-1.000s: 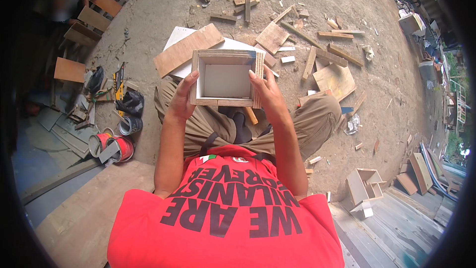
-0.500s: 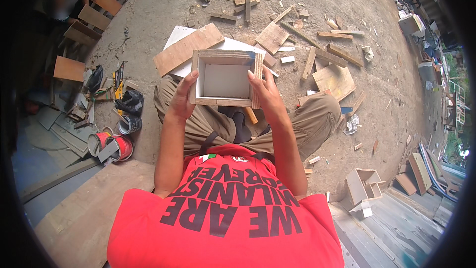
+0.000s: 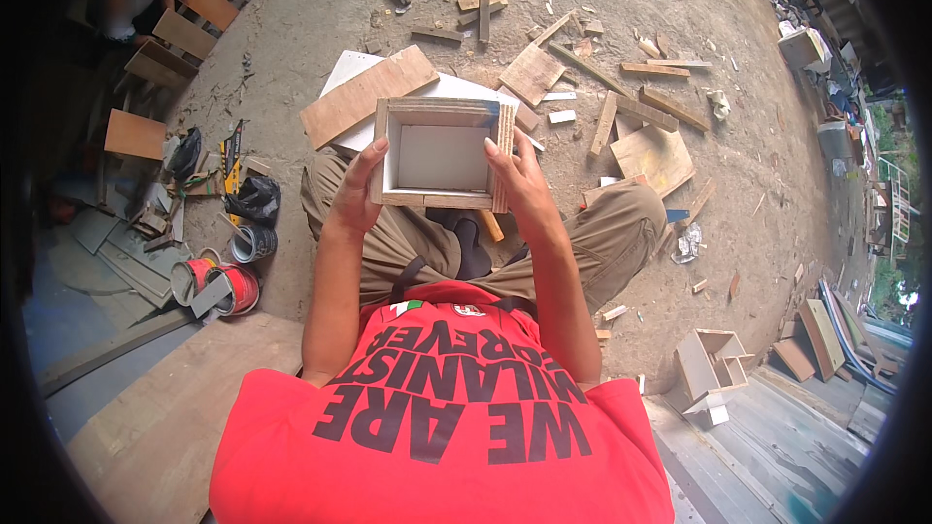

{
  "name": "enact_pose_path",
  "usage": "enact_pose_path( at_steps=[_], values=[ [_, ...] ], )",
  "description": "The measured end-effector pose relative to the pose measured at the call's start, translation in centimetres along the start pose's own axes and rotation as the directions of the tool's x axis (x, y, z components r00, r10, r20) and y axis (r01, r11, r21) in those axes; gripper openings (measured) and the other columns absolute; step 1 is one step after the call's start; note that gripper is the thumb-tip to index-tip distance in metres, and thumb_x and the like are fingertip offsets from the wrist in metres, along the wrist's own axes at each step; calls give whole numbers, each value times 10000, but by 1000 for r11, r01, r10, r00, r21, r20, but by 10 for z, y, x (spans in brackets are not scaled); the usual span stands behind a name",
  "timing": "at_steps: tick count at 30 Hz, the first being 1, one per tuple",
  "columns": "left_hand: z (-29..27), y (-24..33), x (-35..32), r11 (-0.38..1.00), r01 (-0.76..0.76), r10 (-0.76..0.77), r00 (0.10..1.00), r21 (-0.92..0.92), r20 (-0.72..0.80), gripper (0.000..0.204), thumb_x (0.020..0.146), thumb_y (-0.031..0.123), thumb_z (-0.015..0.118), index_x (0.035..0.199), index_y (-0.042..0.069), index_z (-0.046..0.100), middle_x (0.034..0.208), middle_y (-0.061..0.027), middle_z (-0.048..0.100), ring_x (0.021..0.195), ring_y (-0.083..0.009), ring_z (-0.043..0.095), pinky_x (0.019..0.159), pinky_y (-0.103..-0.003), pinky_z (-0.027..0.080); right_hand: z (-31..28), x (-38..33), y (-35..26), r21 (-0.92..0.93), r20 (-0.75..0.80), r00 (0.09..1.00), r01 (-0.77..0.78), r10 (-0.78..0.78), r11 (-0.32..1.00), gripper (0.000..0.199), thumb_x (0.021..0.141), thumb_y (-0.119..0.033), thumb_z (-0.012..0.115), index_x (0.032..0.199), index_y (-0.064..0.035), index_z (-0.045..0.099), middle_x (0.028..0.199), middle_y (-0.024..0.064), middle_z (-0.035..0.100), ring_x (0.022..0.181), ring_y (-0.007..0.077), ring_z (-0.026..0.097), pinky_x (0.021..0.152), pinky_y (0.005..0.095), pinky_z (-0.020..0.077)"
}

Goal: The person assembles a small wooden box by hand, using a hammer to drive nails into the joints. They repeatedly reposition the box, align the pieces, and hammer nails to secure the structure.

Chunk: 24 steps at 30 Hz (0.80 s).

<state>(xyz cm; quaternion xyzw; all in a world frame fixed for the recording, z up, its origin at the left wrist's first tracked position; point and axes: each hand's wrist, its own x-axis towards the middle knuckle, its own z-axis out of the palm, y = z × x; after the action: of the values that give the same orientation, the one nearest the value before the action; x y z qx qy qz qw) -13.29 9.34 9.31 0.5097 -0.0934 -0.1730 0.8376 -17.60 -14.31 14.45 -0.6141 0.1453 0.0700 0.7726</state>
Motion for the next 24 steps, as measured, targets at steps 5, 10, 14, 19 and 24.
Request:
enact_pose_path(
  at_steps=[5,10,14,19,24],
  values=[
    [-5,-1,-3,888,-275,221,958,369,181,556,997,-59,510,1453,255,464,1348,-125,600,1146,-200,610,1039,-355,467,0,-2,-2,3,15,1000,3,-3,1000,822,991,-439,635,1539,28,241,1382,219,544,1318,243,515,1118,354,365],
    [-1,2,0,997,41,-43,999,-70,-19,387,1012,180,575,1386,88,535,1265,-99,633,1103,-159,620,999,-300,476,1,-1,0,-10,8,1000,4,-4,1000,803,993,-444,629,1539,9,254,1347,220,561,1296,240,527,1103,355,371],
    [12,10,1,971,165,-190,972,-175,-138,511,987,389,592,1293,-21,588,1196,-73,648,1065,-117,621,963,-258,477,-5,3,6,-21,47,999,13,-12,1000,800,992,-451,627,1538,4,261,1329,226,567,1284,245,533,1094,360,376],
    [12,9,-3,997,47,-52,995,-58,-88,462,1006,341,574,1307,-9,579,1207,-80,644,1080,-114,612,978,-263,471,-3,0,5,-14,15,1000,11,-11,1000,800,992,-453,626,1540,2,262,1325,232,570,1278,246,537,1091,360,379],
    [8,7,-1,989,107,-116,989,-98,-92,423,1032,294,533,1305,-27,569,1223,-97,637,1112,-127,598,1016,-268,445,-1,-3,2,-37,2,1000,9,-9,999,793,997,-450,619,1540,3,260,1322,234,573,1271,246,543,1086,358,385]
  ],
)
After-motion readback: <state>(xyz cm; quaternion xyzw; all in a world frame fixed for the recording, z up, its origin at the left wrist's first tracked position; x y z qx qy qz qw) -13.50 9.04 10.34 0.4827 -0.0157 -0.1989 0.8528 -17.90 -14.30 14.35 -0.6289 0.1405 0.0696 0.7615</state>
